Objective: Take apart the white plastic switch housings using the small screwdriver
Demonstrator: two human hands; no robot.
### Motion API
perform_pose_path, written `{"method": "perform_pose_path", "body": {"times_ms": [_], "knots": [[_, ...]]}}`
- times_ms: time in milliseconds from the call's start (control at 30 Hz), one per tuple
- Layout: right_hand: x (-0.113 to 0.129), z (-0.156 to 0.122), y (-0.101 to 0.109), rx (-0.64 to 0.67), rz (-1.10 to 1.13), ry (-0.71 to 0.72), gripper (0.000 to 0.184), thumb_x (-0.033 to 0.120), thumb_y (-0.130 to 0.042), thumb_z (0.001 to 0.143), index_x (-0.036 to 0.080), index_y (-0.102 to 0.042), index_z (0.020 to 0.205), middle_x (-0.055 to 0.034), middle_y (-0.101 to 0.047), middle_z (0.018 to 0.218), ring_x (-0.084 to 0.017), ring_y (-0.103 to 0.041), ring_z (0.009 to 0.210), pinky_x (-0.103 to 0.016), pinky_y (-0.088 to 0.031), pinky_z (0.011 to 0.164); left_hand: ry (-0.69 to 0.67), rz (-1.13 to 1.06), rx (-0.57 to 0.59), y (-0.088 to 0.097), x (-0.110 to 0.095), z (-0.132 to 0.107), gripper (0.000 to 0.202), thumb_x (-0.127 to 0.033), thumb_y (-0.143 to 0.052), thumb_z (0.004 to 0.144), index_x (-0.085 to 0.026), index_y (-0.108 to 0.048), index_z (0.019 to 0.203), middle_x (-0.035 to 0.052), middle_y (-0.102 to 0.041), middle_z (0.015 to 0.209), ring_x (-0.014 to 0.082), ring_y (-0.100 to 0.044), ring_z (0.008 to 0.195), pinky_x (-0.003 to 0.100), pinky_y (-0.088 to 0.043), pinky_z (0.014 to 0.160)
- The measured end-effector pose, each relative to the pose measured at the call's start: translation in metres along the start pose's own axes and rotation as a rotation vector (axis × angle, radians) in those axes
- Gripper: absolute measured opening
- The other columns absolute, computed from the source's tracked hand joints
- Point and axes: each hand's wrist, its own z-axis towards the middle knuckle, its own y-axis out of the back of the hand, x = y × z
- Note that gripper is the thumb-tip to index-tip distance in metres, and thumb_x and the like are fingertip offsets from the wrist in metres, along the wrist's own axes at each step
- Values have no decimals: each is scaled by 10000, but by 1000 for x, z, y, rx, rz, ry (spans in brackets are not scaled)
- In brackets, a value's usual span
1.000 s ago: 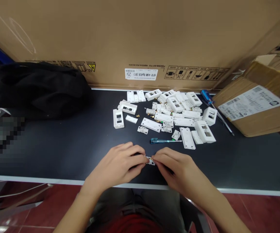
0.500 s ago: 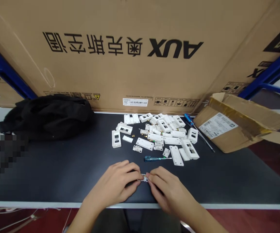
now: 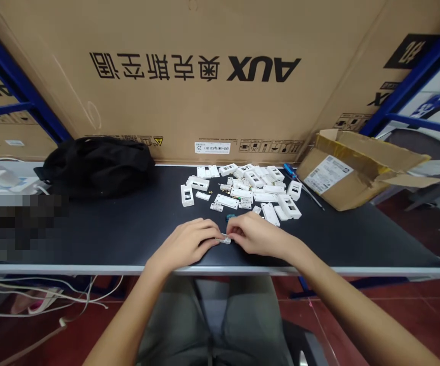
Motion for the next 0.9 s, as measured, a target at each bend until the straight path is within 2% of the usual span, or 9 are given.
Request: {"method": "perform_pose_path", "body": {"times_ms": [233, 367, 533, 700, 900], "knots": [[26, 4, 1, 26, -233, -99, 176, 44, -558, 820, 126, -707, 863, -115, -726, 775, -202, -633, 680, -275, -315, 570, -7, 78, -22, -1, -2, -2, 236, -322, -495, 1063, -303, -705, 1169, -28, -698, 1184, 170, -644, 1059, 299, -485, 926], [32, 7, 7, 65, -264, -89, 184, 23, -576, 790, 121, -720, 851, -105, -717, 750, -181, -611, 666, -259, -320, 570, -20, 105, -27, -2, -1, -3, 220, -315, -497, 1061, -282, -699, 1143, -18, -698, 1187, 180, -645, 1046, 311, -482, 930], [31, 11, 7, 95, -306, -85, 193, 11, -570, 782, 119, -721, 834, -87, -693, 708, -162, -573, 651, -249, -333, 579, -23, 95, -41, -6, 1, -5, 207, -310, -498, 1061, -267, -692, 1120, -13, -694, 1189, 179, -638, 1040, 304, -477, 927], [20, 8, 3, 23, -226, -55, 176, 43, -568, 795, 155, -702, 825, -48, -680, 705, -145, -549, 651, -237, -347, 596, -14, 105, -42, -7, 0, -4, 195, -301, -501, 1060, -261, -690, 1092, -23, -696, 1181, 180, -634, 1025, 306, -468, 921], [13, 8, 1, 38, -220, -38, 180, 56, -543, 796, 181, -672, 791, -20, -657, 671, -131, -487, 597, -248, -322, 581, -9, 131, -30, -6, 0, -4, 213, -324, -477, 1072, -266, -680, 1093, -36, -699, 1169, 175, -631, 998, 314, -458, 901]]}}
